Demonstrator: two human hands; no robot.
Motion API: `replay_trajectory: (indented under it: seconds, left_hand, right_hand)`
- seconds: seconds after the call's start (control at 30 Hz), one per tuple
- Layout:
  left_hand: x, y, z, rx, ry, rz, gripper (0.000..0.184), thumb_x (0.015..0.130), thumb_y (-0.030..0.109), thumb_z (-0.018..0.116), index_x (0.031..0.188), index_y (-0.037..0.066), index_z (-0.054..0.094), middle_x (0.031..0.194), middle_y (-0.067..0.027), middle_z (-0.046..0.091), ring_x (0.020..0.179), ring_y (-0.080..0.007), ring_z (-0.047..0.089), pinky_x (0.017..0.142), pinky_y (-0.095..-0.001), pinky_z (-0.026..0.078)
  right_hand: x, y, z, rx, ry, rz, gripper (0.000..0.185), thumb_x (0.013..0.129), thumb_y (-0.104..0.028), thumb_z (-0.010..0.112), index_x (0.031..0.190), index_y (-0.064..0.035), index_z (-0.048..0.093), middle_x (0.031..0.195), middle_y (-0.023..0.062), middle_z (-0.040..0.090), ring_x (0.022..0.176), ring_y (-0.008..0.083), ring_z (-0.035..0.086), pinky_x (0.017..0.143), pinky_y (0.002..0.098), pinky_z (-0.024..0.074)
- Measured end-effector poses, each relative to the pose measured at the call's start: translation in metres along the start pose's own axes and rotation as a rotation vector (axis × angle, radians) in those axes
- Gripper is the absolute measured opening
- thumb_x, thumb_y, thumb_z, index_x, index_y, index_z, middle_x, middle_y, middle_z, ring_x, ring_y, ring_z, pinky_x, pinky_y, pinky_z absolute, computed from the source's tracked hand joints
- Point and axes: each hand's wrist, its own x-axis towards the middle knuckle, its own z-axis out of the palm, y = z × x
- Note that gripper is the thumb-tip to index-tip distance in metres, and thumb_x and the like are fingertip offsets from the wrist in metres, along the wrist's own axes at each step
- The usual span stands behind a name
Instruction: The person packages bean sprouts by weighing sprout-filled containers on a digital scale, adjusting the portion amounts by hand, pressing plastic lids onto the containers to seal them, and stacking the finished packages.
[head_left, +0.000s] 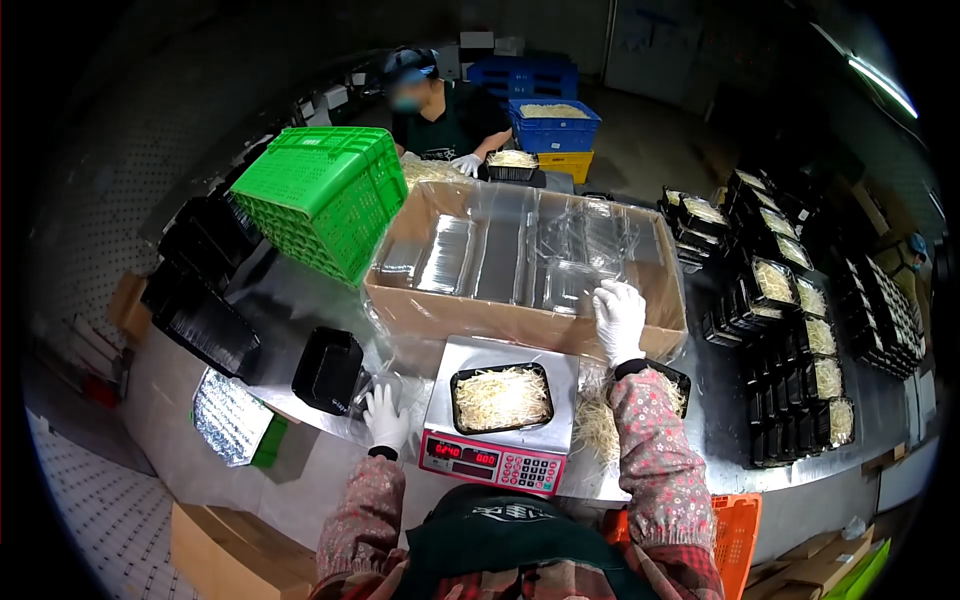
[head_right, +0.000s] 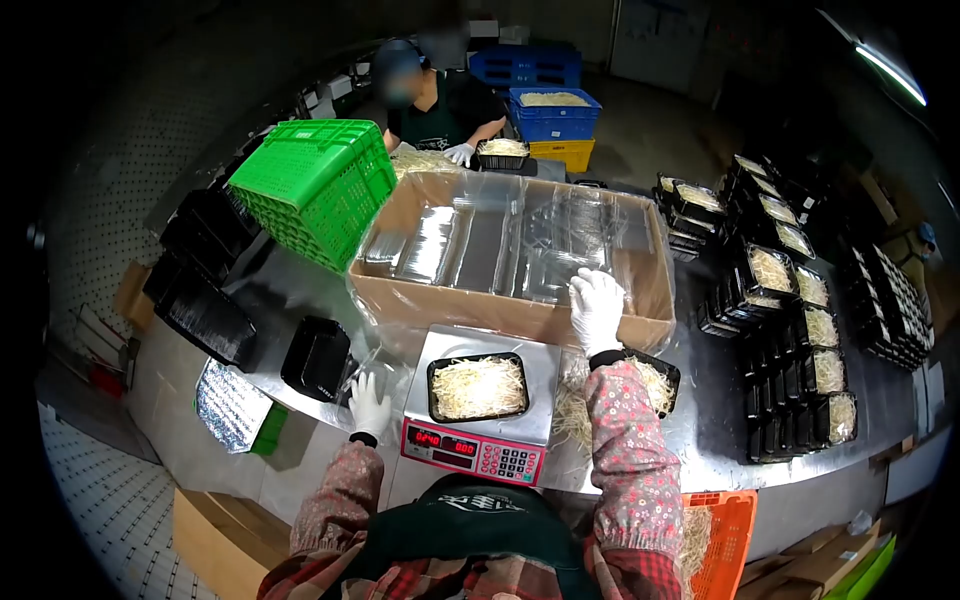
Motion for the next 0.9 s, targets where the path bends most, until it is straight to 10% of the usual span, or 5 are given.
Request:
replay_trajectory:
  seconds: [0.23,0.43,0.57,0.83,0.9]
  left_hand:
    - [0.016,0.128,-0.124,-1.922,-0.332,0.085,0.056,0.106,0.037,0.044,0.147,0.0,0.038,0.135,-0.0157,0.055,0.109,-0.0212,0.062,0.075,-0.0305,0.058]
    - [0.013,0.177,-0.158,-1.577,-0.091,0.127,0.03,0.1,0.012,0.052,0.126,-0.002,0.056,0.096,-0.0086,0.067,0.065,-0.0101,0.061,0.055,-0.0205,0.048]
    - [-0.006,0.178,-0.149,-1.528,-0.127,0.15,0.028,0.097,0.009,0.058,0.124,-0.001,0.06,0.094,-0.0067,0.069,0.07,-0.0078,0.061,0.058,-0.0189,0.047]
    - [-0.015,0.148,-0.084,-1.246,-0.247,0.187,0.031,0.099,0.008,0.057,0.128,-0.002,0.059,0.101,-0.0046,0.071,0.081,-0.0075,0.06,0.071,-0.0231,0.048]
    - [-0.011,0.153,-0.079,-1.208,-0.065,0.236,0.035,0.099,0.01,0.057,0.133,0.002,0.056,0.103,-0.0082,0.071,0.087,-0.0152,0.063,0.077,-0.033,0.05]
  right_hand:
    - [0.016,-0.095,-0.059,0.294,-0.211,-0.334,0.021,0.082,-0.013,0.073,0.103,-0.0098,0.07,0.114,0.007,0.067,0.11,0.0288,0.061,0.092,0.0433,0.0478]
    - [0.011,-0.124,-0.091,0.478,-0.373,-0.394,0.03,0.084,-0.033,0.075,0.108,-0.0155,0.074,0.138,0.0095,0.058,0.131,0.0311,0.048,0.113,0.0471,0.0312]
    - [-0.002,-0.11,-0.096,0.921,-0.416,0.278,0.061,0.089,-0.019,0.071,0.144,-0.0077,0.05,0.152,0.0148,0.041,0.14,0.0312,0.037,0.117,0.0421,0.0278]
    - [-0.075,-0.094,-0.034,0.863,-0.661,0.689,0.031,0.097,-0.019,0.061,0.122,-0.0015,0.066,0.116,0.0125,0.072,0.108,0.0208,0.067,0.096,0.0337,0.0498]
    - [-0.072,-0.088,-0.013,0.598,-0.673,0.394,0.031,0.098,-0.025,0.058,0.118,-0.0044,0.069,0.111,0.0157,0.072,0.102,0.0284,0.07,0.092,0.0358,0.0515]
